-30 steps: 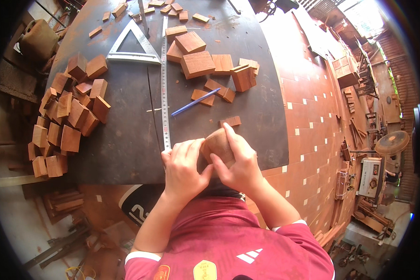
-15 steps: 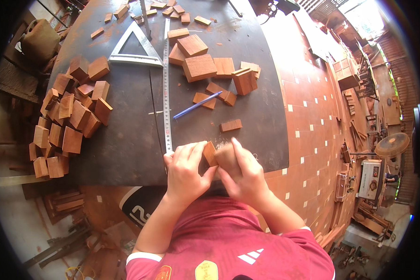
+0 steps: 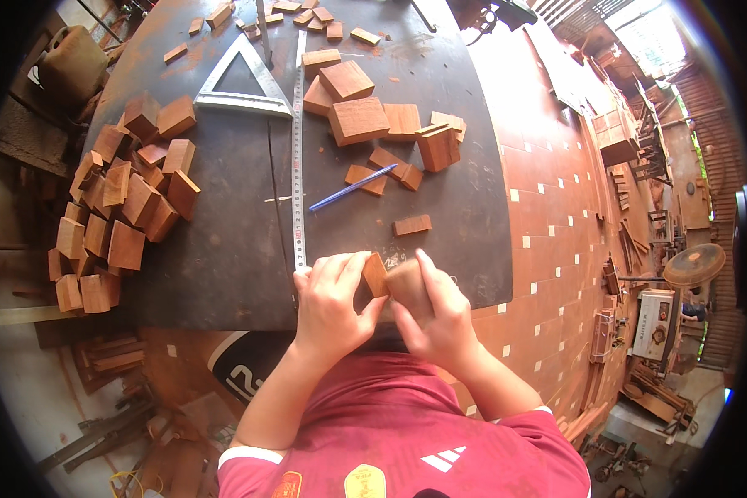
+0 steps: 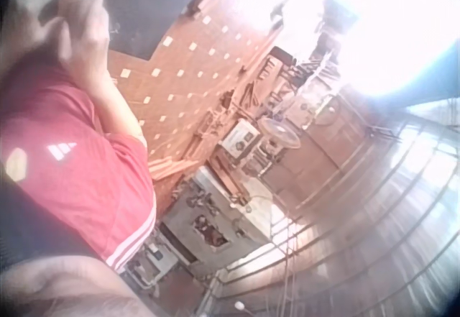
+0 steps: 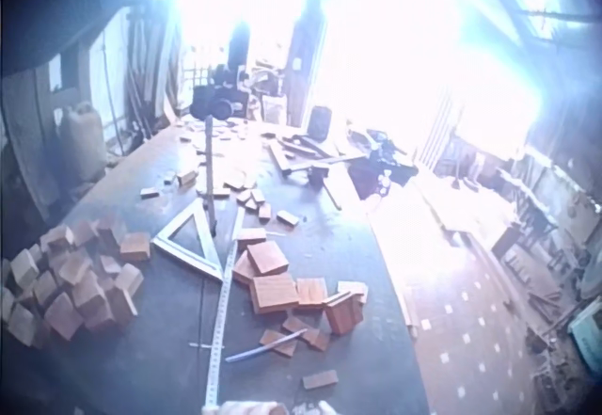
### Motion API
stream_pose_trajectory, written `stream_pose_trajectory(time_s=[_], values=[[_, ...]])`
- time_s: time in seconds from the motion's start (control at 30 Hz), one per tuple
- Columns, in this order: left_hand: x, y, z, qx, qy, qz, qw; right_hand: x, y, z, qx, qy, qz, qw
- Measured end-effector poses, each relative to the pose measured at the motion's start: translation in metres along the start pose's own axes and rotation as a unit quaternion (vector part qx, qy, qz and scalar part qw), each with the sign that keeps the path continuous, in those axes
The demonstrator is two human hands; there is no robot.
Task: The person sands small rectangular wooden blocks one by one using a sanding block. They pick up each block, rub its surfaces against the sanding block, and place it back on the table. The process is repeated for multiple blocks.
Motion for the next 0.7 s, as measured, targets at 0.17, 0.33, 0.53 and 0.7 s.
stream_pose_trajectory(time_s=[0.17,0.33,0.53,0.7], values=[[0.001,0.001,0.001,0.002,0.005,-0.012,1.0,0.023,-0.012,0.002,-0.004,0.006,0.022,1.0],[0.001,0.001,-0.001,-0.009,-0.001,0.0,1.0,-0.002,-0.002,-0.008,-0.01,0.037,0.018,0.999],[0.0,-0.001,0.002,0.012,0.001,0.006,1.0,0.026,-0.015,-0.002,0.004,0.026,0.039,0.999],[-0.001,0.001,0.0,-0.005,0.009,0.003,1.0,-0.007,-0.004,-0.007,0.009,-0.004,0.012,1.0]])
Point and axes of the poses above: each hand's wrist, its own x-axis towards the middle knuckle, its own y-axis out of the back of the hand, z = x × y, the point moved 6 cm from there along x, towards the middle knuckle, and after that the axes turned 9 degrees about x, right-handed, at the moved point
